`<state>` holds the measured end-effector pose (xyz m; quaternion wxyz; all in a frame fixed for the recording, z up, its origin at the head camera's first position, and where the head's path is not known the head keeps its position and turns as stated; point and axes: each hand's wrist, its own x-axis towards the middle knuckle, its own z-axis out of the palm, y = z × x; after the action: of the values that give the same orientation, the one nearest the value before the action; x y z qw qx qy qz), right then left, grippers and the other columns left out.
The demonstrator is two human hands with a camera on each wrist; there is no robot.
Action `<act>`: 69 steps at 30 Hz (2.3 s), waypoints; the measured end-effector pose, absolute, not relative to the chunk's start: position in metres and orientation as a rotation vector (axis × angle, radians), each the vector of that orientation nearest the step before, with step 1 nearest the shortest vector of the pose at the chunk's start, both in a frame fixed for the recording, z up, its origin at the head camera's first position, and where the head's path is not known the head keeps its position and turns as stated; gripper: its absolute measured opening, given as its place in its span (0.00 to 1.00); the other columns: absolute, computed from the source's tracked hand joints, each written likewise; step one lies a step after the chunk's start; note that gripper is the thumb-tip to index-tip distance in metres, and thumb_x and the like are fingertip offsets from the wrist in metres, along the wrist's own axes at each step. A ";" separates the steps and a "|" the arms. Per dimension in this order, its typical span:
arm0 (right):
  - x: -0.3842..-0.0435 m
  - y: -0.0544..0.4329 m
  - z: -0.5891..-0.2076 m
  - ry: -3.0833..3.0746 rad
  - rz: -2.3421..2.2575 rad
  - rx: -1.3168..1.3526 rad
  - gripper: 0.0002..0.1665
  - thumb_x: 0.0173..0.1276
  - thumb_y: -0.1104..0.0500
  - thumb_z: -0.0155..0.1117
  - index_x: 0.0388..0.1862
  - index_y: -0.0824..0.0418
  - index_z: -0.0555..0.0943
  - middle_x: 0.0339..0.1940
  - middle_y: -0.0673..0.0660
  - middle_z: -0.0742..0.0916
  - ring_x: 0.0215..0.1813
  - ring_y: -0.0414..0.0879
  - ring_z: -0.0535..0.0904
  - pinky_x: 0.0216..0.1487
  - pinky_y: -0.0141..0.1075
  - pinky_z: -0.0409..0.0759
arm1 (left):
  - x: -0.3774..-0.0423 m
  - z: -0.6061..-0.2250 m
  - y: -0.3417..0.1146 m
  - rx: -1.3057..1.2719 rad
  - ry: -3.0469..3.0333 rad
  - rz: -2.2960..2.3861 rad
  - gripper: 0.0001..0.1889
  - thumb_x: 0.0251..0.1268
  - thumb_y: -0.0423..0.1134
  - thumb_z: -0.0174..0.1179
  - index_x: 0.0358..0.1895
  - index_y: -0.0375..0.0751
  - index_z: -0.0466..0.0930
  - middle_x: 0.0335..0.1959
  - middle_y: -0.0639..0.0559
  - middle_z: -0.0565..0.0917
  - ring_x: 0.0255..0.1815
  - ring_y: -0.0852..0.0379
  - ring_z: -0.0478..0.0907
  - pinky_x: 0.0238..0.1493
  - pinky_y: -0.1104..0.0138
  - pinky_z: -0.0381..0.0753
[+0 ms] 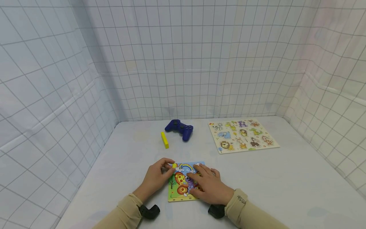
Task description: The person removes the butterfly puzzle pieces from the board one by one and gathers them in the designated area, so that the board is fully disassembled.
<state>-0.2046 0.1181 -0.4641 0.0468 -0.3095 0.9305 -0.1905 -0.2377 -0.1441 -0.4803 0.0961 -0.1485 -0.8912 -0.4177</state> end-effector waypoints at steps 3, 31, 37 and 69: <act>-0.205 0.119 -0.464 2.836 -0.582 -0.940 0.36 0.76 0.33 0.55 0.78 0.43 0.69 0.83 0.58 0.63 0.84 0.61 0.53 0.70 0.70 0.52 | -0.238 -0.480 -0.144 -0.430 -2.637 -1.246 0.13 0.67 0.40 0.70 0.52 0.54 0.83 0.32 0.68 0.83 0.30 0.65 0.74 0.38 0.67 0.72; -0.208 0.122 -0.470 2.837 -0.550 -0.937 0.36 0.76 0.31 0.52 0.79 0.40 0.67 0.84 0.56 0.61 0.85 0.58 0.51 0.71 0.71 0.49 | -0.239 -0.437 -0.250 -0.178 -2.723 -1.251 0.16 0.72 0.45 0.66 0.58 0.45 0.82 0.37 0.55 0.89 0.41 0.55 0.80 0.38 0.66 0.78; -0.207 0.121 -0.468 2.833 -0.565 -0.933 0.36 0.76 0.32 0.54 0.79 0.40 0.68 0.84 0.56 0.61 0.85 0.59 0.51 0.71 0.71 0.48 | -0.239 -0.431 -0.275 -0.165 -2.894 -1.314 0.17 0.72 0.45 0.65 0.58 0.41 0.81 0.36 0.51 0.87 0.39 0.54 0.81 0.39 0.64 0.76; -0.207 0.121 -0.468 2.848 -0.559 -0.956 0.36 0.76 0.31 0.54 0.78 0.41 0.69 0.83 0.57 0.63 0.84 0.60 0.54 0.71 0.70 0.50 | -0.238 -0.439 -0.280 0.067 -3.079 -0.969 0.15 0.67 0.46 0.67 0.47 0.39 0.79 0.36 0.49 0.85 0.33 0.55 0.78 0.33 0.63 0.74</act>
<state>-0.2070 0.1212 -0.4677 0.0430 -0.3124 0.9312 -0.1828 -0.2377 -0.2804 -0.4388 -0.0433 0.0207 -0.9528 -0.2998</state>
